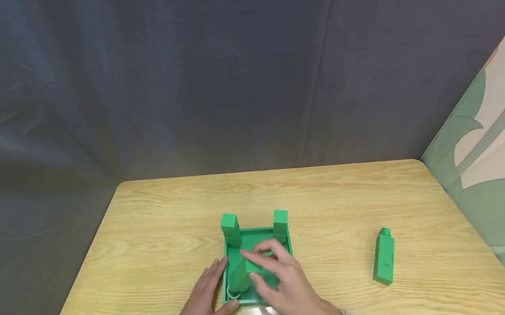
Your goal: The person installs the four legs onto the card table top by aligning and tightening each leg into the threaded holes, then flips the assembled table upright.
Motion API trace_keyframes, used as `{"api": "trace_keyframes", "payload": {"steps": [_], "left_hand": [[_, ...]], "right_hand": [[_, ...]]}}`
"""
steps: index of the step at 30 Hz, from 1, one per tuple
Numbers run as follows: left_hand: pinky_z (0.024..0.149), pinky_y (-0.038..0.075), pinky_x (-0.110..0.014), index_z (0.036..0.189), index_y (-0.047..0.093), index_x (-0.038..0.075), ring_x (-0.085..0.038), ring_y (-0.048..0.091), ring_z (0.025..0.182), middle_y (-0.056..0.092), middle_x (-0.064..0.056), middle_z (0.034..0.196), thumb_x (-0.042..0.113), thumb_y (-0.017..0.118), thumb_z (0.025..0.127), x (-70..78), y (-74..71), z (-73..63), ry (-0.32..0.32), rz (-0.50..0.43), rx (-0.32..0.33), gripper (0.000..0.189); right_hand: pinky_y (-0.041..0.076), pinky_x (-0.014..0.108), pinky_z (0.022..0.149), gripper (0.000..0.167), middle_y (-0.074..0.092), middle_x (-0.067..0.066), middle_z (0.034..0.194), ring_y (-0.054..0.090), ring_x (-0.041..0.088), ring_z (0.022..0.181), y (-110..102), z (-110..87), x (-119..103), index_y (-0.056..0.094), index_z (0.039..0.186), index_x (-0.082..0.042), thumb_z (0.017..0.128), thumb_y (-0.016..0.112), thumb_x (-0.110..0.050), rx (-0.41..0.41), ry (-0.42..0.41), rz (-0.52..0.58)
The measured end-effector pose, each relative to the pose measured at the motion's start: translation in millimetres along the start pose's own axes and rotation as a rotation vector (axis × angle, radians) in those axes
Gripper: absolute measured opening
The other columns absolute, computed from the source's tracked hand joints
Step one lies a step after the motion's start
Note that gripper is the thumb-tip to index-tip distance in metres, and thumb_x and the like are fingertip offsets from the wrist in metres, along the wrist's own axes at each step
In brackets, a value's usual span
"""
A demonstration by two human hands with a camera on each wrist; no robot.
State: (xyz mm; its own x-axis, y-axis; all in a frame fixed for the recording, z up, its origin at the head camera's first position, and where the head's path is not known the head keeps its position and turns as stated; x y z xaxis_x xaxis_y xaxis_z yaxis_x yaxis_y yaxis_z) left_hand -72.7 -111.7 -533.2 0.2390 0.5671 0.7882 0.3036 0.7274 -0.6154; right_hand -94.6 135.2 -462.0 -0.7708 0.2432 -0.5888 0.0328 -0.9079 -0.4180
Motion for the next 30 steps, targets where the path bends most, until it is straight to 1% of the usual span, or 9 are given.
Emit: {"api": "trace_keyframes", "payload": {"steps": [4,7,10,12,15,18,21,25,30], "left_hand": [[0.135,0.019,-0.063,0.177,0.03,0.014,-0.035,0.026,0.168,0.036,-0.003,0.18,0.058,0.066,0.108,0.4,0.2,-0.2,0.009,0.006,0.005,0.09],[0.134,0.02,-0.064,0.176,0.031,0.013,-0.036,0.029,0.167,0.038,-0.004,0.179,0.056,0.068,0.108,1.2,0.0,-0.8,0.02,0.016,0.02,0.089],[0.135,0.02,-0.064,0.176,0.031,0.013,-0.036,0.028,0.167,0.037,-0.004,0.179,0.057,0.068,0.107,2.0,-0.5,-0.7,0.016,0.018,0.021,0.09],[0.135,0.018,-0.063,0.176,0.031,0.012,-0.035,0.027,0.168,0.036,-0.004,0.18,0.058,0.067,0.107,2.2,-0.7,-0.3,0.005,0.007,0.012,0.09],[0.135,0.017,-0.064,0.177,0.03,0.013,-0.036,0.025,0.169,0.035,-0.004,0.18,0.059,0.066,0.107,2.2,-0.5,-0.1,-0.004,-0.002,0.001,0.091],[0.135,0.016,-0.064,0.177,0.028,0.015,-0.036,0.024,0.169,0.034,-0.005,0.181,0.06,0.065,0.107,1.6,-0.2,-0.3,-0.004,-0.006,-0.003,0.091],[0.135,0.016,-0.064,0.178,0.028,0.015,-0.036,0.024,0.169,0.034,-0.005,0.18,0.059,0.065,0.108,0.6,0.2,0.0,0.003,-0.006,0.005,0.091],[0.136,0.016,-0.063,0.177,0.03,0.012,-0.035,0.025,0.169,0.035,-0.006,0.18,0.057,0.067,0.108,-0.1,0.7,0.5,0.013,-0.011,0.015,0.09],[0.135,0.015,-0.064,0.176,0.031,0.01,-0.035,0.024,0.169,0.034,-0.005,0.181,0.059,0.066,0.108,-0.5,1.2,0.7,0.009,-0.013,0.009,0.091]], "right_hand": [[0.056,0.022,0.089,0.055,0.064,0.01,0.127,0.061,0.019,0.108,1,1.0,-2,0.073,0.141,0.004,0.087,0.08,0.014,-0.035,0.001,-0.005],[0.058,0.022,0.091,0.05,0.063,0.007,0.129,0.062,0.017,0.109,2,2.1,-4,0.072,0.142,0.003,0.092,0.079,0.01,-0.079,0.014,-0.018],[0.061,0.025,0.092,0.042,0.062,0.005,0.131,0.064,0.016,0.112,5,3.7,-6,0.072,0.143,0.002,0.101,0.076,0.001,-0.118,0.014,-0.039],[0.062,0.029,0.093,0.037,0.063,0.004,0.132,0.065,0.016,0.112,7,5.3,-6,0.072,0.143,0.002,0.107,0.073,-0.006,-0.131,-0.001,-0.057],[0.061,0.028,0.094,0.035,0.063,0.004,0.132,0.066,0.017,0.112,9,9.1,-7,0.072,0.144,0.0,0.112,0.067,-0.015,-0.147,-0.038,-0.084],[0.056,0.024,0.101,0.037,0.063,0.003,0.132,0.065,0.017,0.114,11,13.8,-8,0.071,0.146,0.0,0.113,0.066,-0.017,-0.168,-0.081,-0.107],[0.053,0.022,0.105,0.039,0.063,0.002,0.132,0.063,0.018,0.116,14,17.5,-10,0.069,0.147,0.001,0.112,0.067,-0.015,-0.192,-0.103,-0.119],[0.053,0.02,0.103,0.041,0.063,0.001,0.133,0.063,0.016,0.117,17,18.8,-10,0.069,0.148,0.001,0.109,0.072,-0.014,-0.215,-0.096,-0.132],[0.052,0.018,0.102,0.042,0.062,-0.001,0.132,0.063,0.014,0.115,18,17.6,-9,0.072,0.144,0.002,0.106,0.078,-0.016,-0.227,-0.091,-0.15]]}}
Point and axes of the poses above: each hand's wrist, its own z-axis towards the middle knuckle, its own y-axis out of the palm, x = y × z, the point moved 1 cm from there along z, towards the middle knuckle
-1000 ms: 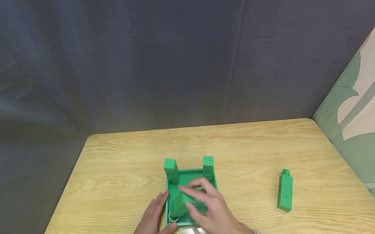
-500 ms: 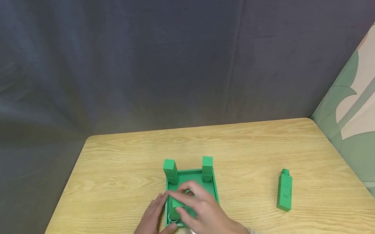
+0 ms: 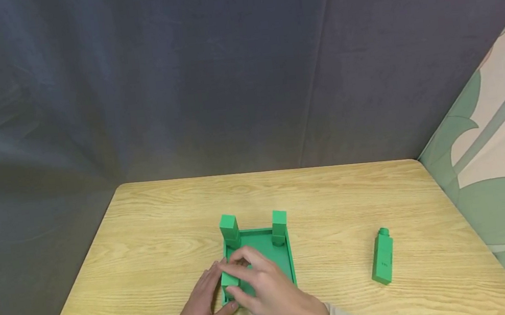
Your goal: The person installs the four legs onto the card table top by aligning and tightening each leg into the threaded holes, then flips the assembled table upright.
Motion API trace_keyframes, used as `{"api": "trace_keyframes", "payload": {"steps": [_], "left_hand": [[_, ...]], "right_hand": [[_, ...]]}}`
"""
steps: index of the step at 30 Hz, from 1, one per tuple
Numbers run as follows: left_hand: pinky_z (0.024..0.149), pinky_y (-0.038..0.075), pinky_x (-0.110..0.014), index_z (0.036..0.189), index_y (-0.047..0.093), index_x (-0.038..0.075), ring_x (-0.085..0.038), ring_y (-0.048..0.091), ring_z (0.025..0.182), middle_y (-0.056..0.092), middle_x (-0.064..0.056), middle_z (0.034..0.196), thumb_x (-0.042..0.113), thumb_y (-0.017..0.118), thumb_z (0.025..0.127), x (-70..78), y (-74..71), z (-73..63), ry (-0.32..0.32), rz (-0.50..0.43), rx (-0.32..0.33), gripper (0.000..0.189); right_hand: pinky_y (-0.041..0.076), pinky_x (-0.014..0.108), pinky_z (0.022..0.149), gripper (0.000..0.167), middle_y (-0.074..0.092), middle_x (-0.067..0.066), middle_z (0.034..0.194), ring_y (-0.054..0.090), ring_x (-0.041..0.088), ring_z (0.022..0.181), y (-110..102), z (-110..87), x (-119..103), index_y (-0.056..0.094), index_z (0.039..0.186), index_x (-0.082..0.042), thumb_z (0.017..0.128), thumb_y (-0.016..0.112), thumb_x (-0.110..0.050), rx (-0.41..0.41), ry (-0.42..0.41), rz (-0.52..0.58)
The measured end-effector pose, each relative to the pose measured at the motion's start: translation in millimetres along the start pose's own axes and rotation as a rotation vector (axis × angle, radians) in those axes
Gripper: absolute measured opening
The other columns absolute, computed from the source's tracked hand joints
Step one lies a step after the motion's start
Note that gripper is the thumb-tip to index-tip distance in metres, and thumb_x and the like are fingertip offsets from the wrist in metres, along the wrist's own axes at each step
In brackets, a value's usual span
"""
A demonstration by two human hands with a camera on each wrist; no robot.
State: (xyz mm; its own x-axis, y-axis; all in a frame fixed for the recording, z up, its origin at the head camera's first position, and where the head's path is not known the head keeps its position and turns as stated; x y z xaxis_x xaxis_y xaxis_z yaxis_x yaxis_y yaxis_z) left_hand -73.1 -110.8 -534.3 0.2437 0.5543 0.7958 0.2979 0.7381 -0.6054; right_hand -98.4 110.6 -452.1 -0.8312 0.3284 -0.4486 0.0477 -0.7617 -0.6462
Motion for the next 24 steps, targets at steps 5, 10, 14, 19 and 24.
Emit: {"api": "trace_keyframes", "payload": {"steps": [5,10,14,19,24], "left_hand": [[0.136,0.016,-0.062,0.176,0.031,0.011,-0.034,0.025,0.169,0.035,-0.004,0.18,0.059,0.066,0.107,-0.7,0.1,-0.2,0.003,0.004,0.006,0.091],[0.136,0.015,-0.062,0.176,0.031,0.011,-0.033,0.024,0.169,0.034,-0.003,0.181,0.059,0.066,0.108,-0.8,-0.2,-0.1,0.002,0.001,0.001,0.091],[0.136,0.015,-0.063,0.176,0.03,0.011,-0.034,0.024,0.169,0.034,-0.002,0.181,0.06,0.065,0.108,-0.6,-0.5,-0.1,-0.003,-0.002,-0.008,0.091],[0.136,0.015,-0.063,0.176,0.03,0.011,-0.035,0.023,0.169,0.034,-0.003,0.181,0.061,0.065,0.108,-0.9,-0.8,-0.5,-0.005,-0.002,-0.011,0.092],[0.136,0.015,-0.061,0.177,0.03,0.011,-0.033,0.024,0.169,0.034,-0.001,0.181,0.061,0.065,0.107,-1.7,-1.1,0.0,0.0,0.005,-0.009,0.092]], "right_hand": [[0.054,0.018,0.098,0.046,0.062,-0.002,0.132,0.062,0.013,0.114,-3,-0.1,0,0.072,0.145,0.0,0.104,0.081,-0.017,-0.036,0.021,-0.022],[0.055,0.023,0.094,0.053,0.063,-0.006,0.134,0.059,0.01,0.119,-11,-0.2,0,0.07,0.151,-0.008,0.1,0.082,-0.016,-0.114,0.083,-0.006],[0.055,0.027,0.095,0.057,0.063,-0.008,0.135,0.058,0.01,0.123,-15,0.0,1,0.066,0.156,-0.014,0.099,0.077,-0.013,-0.16,0.111,0.022],[0.057,0.031,0.096,0.046,0.064,-0.007,0.134,0.06,0.012,0.124,-13,-1.4,4,0.071,0.15,-0.012,0.106,0.076,-0.022,-0.142,0.1,0.005],[0.061,0.04,0.101,0.039,0.065,-0.006,0.134,0.063,0.015,0.125,-7,-3.0,5,0.074,0.142,-0.017,0.105,0.079,-0.027,-0.1,0.126,-0.034]]}}
Point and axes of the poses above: each hand's wrist, its own z-axis towards the middle knuckle, its own y-axis out of the palm, x = y × z, the point moved 1 cm from there along z, towards the middle knuckle
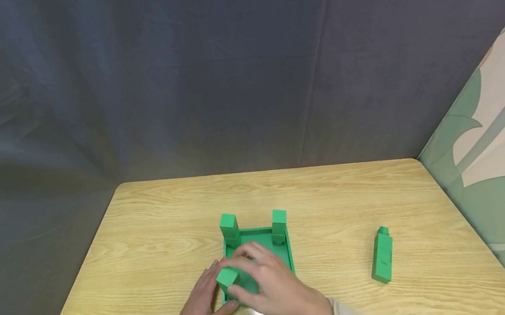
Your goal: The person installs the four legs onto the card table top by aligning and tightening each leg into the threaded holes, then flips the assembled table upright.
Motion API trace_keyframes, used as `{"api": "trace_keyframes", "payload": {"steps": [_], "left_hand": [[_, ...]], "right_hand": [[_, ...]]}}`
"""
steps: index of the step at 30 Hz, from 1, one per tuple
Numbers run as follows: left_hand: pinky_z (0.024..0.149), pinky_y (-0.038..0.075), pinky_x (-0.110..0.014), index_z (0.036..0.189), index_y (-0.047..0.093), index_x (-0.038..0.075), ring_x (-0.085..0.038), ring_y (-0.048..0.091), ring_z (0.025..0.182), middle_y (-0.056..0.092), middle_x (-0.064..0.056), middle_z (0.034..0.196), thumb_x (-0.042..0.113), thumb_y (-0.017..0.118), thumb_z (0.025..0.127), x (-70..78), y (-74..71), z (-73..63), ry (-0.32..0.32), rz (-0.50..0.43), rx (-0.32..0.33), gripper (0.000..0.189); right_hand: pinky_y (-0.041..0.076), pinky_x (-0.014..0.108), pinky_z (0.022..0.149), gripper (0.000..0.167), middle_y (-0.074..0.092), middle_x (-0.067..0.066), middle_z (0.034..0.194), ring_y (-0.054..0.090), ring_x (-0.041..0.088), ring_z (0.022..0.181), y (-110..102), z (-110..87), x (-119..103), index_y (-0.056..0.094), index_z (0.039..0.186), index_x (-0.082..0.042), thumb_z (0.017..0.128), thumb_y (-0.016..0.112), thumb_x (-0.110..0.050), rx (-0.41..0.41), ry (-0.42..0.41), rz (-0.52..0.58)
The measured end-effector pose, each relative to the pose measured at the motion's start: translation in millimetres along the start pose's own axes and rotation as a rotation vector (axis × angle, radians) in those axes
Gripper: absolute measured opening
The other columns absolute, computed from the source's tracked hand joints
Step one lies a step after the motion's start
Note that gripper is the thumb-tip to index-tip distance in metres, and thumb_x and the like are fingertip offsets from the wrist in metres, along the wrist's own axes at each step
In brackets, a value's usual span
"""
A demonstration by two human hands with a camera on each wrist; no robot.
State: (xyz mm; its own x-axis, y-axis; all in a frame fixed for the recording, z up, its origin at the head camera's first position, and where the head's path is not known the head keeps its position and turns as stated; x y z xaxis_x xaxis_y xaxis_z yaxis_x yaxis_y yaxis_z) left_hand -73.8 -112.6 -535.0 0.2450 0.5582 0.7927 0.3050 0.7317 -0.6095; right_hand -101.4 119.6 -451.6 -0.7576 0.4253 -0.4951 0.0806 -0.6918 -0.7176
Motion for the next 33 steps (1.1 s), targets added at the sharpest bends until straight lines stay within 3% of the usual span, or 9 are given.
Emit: {"api": "trace_keyframes", "payload": {"steps": [8,15,20,26,33], "left_hand": [[0.137,0.013,-0.059,0.178,0.026,0.015,-0.032,0.022,0.17,0.032,0.001,0.182,0.063,0.066,0.106,0.0,-1.6,-0.4,-0.006,0.003,-0.024,0.096],[0.136,0.014,-0.06,0.178,0.025,0.014,-0.033,0.022,0.17,0.031,-0.002,0.182,0.064,0.068,0.104,0.8,-3.1,-1.0,-0.003,0.023,-0.041,0.099],[0.136,0.015,-0.062,0.179,0.023,0.019,-0.034,0.021,0.17,0.029,-0.001,0.183,0.063,0.071,0.103,1.1,-4.9,-0.9,-0.015,0.009,-0.064,0.1],[0.135,0.016,-0.065,0.179,0.023,0.02,-0.036,0.021,0.17,0.03,-0.003,0.182,0.062,0.072,0.102,-0.3,-6.1,-0.9,-0.008,0.011,-0.07,0.101],[0.13,0.024,-0.075,0.178,0.027,0.028,-0.043,0.025,0.168,0.032,-0.009,0.181,0.065,0.073,0.1,-7.1,-9.6,-3.5,-0.02,-0.015,-0.064,0.098]], "right_hand": [[0.062,0.04,0.1,0.036,0.068,-0.006,0.13,0.065,0.016,0.123,5,0.5,-2,0.076,0.13,-0.018,0.097,0.088,-0.03,0.069,0.047,-0.002],[0.063,0.035,0.093,0.037,0.07,-0.003,0.121,0.067,0.016,0.115,9,0.9,0,0.073,0.115,-0.017,0.096,0.088,-0.044,0.153,0.012,-0.055],[0.062,0.03,0.092,0.04,0.07,-0.005,0.12,0.068,0.013,0.113,10,0.1,-1,0.073,0.114,-0.017,0.094,0.089,-0.048,0.151,0.044,-0.061],[0.064,0.033,0.093,0.046,0.07,-0.006,0.127,0.07,0.013,0.114,7,-1.9,-3,0.073,0.132,-0.016,0.094,0.092,-0.036,0.105,0.047,-0.019],[0.061,0.04,0.1,0.054,0.069,-0.004,0.137,0.067,0.015,0.123,0,-2.9,0,0.063,0.157,-0.02,0.105,0.077,-0.021,-0.024,0.005,0.075]]}}
Point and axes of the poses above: each hand's wrist, its own z-axis towards the middle knuckle, its own y-axis out of the palm, x = y × z, the point moved 1 cm from there along z, towards the middle knuckle
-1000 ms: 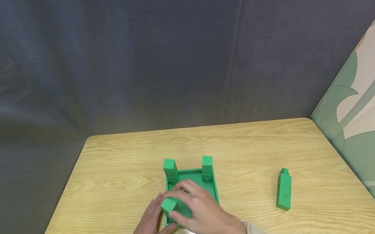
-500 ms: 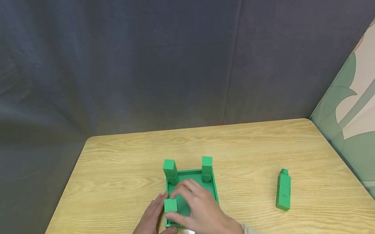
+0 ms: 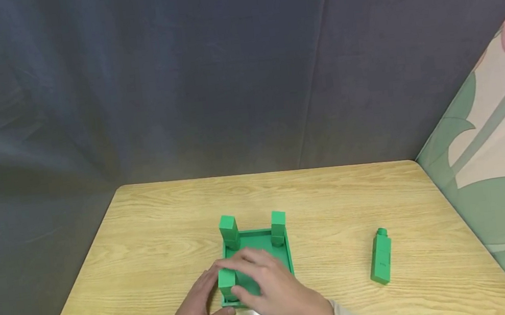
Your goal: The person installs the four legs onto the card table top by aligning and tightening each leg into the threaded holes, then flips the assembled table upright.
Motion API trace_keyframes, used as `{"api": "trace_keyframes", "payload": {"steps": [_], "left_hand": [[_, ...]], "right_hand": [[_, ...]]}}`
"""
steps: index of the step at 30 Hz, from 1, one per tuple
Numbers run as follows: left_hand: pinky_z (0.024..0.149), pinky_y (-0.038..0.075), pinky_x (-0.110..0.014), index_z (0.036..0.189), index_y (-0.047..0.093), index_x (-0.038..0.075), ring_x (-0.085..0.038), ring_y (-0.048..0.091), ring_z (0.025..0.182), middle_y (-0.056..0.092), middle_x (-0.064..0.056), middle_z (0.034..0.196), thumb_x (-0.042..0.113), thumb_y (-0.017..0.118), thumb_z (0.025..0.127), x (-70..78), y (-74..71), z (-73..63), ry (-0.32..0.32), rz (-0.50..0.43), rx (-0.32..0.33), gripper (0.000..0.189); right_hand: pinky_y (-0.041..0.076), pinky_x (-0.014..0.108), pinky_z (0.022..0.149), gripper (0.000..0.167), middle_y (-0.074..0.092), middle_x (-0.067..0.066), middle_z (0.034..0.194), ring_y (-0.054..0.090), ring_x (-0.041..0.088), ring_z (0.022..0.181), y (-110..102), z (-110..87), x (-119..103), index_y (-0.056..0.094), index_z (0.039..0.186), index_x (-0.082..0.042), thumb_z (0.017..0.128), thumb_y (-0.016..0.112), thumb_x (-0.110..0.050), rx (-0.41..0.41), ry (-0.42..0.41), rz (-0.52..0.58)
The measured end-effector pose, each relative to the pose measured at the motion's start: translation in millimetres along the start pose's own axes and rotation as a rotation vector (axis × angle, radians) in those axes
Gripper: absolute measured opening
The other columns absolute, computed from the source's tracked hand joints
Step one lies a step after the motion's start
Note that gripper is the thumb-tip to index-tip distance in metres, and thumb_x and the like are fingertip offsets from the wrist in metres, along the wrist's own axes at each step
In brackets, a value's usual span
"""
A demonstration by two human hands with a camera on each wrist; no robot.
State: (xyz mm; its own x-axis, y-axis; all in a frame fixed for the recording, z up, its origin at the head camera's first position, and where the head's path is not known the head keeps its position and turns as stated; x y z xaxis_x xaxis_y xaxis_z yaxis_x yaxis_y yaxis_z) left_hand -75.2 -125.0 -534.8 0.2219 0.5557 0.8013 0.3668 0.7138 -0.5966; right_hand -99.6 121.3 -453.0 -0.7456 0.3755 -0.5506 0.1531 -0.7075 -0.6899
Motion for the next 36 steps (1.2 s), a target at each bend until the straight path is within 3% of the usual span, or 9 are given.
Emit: {"api": "trace_keyframes", "payload": {"steps": [5,10,15,25,30,33,36], "left_hand": [[0.124,0.029,-0.081,0.176,0.034,0.031,-0.049,0.029,0.165,0.035,-0.012,0.18,0.065,0.076,0.098,-3.8,-4.4,-1.6,-0.016,-0.024,0.005,0.094],[0.123,0.033,-0.079,0.174,0.037,0.037,-0.05,0.035,0.162,0.041,-0.012,0.177,0.064,0.078,0.097,-6.8,-7.3,-2.1,0.0,-0.009,0.019,0.09],[0.122,0.034,-0.08,0.173,0.04,0.034,-0.054,0.037,0.159,0.044,-0.015,0.174,0.061,0.079,0.097,-7.2,-10.2,-1.0,0.017,-0.028,0.009,0.09],[0.12,0.033,-0.083,0.173,0.041,0.033,-0.058,0.037,0.158,0.045,-0.019,0.173,0.057,0.082,0.097,-8.1,-12.2,0.9,0.007,-0.055,-0.009,0.09],[0.121,0.032,-0.083,0.173,0.04,0.035,-0.058,0.036,0.158,0.043,-0.018,0.174,0.058,0.081,0.097,-7.5,-12.5,0.5,-0.004,-0.056,-0.013,0.09],[0.122,0.032,-0.082,0.173,0.039,0.038,-0.056,0.036,0.159,0.043,-0.017,0.175,0.058,0.081,0.097,-6.9,-12.5,0.1,-0.008,-0.046,-0.009,0.089],[0.122,0.032,-0.082,0.173,0.039,0.039,-0.055,0.035,0.16,0.042,-0.017,0.175,0.058,0.08,0.098,-6.2,-12.6,0.2,-0.008,-0.042,-0.01,0.088]], "right_hand": [[0.06,0.045,0.1,0.052,0.069,-0.007,0.14,0.065,0.016,0.128,-2,-1.8,3,0.062,0.16,-0.023,0.108,0.071,-0.018,-0.055,0.003,0.015],[0.058,0.041,0.096,0.048,0.071,-0.011,0.135,0.068,0.012,0.113,-2,-1.0,5,0.066,0.154,-0.023,0.107,0.075,-0.022,-0.052,0.009,0.013],[0.057,0.033,0.089,0.045,0.072,-0.015,0.12,0.067,0.01,0.101,0,-0.5,5,0.07,0.143,-0.022,0.101,0.085,-0.03,-0.006,0.035,-0.032],[0.062,0.026,0.078,0.039,0.073,-0.009,0.106,0.07,0.009,0.089,9,0.0,6,0.071,0.12,-0.015,0.093,0.094,-0.032,0.12,0.036,-0.046],[0.062,0.031,0.086,0.054,0.075,-0.009,0.116,0.07,0.009,0.1,8,-0.6,6,0.07,0.138,-0.018,0.094,0.091,-0.041,0.097,0.046,-0.069],[0.059,0.039,0.097,0.056,0.075,-0.007,0.13,0.069,0.011,0.115,6,-0.7,6,0.065,0.153,-0.02,0.102,0.083,-0.034,0.054,0.021,-0.061],[0.056,0.045,0.104,0.049,0.073,-0.006,0.141,0.066,0.015,0.127,3,-0.9,7,0.063,0.157,-0.02,0.108,0.072,-0.02,0.015,-0.008,-0.034]]}}
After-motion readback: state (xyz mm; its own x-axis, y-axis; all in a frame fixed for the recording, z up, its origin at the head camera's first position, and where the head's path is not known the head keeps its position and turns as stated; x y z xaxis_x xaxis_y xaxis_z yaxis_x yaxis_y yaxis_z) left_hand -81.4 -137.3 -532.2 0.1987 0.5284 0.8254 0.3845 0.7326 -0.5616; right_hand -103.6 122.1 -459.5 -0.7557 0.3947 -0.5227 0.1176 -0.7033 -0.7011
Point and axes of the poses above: each hand's wrist, its own z-axis towards the middle knuckle, its own y-axis out of the palm, x = y × z, the point moved 1 cm from there along z, towards the middle knuckle
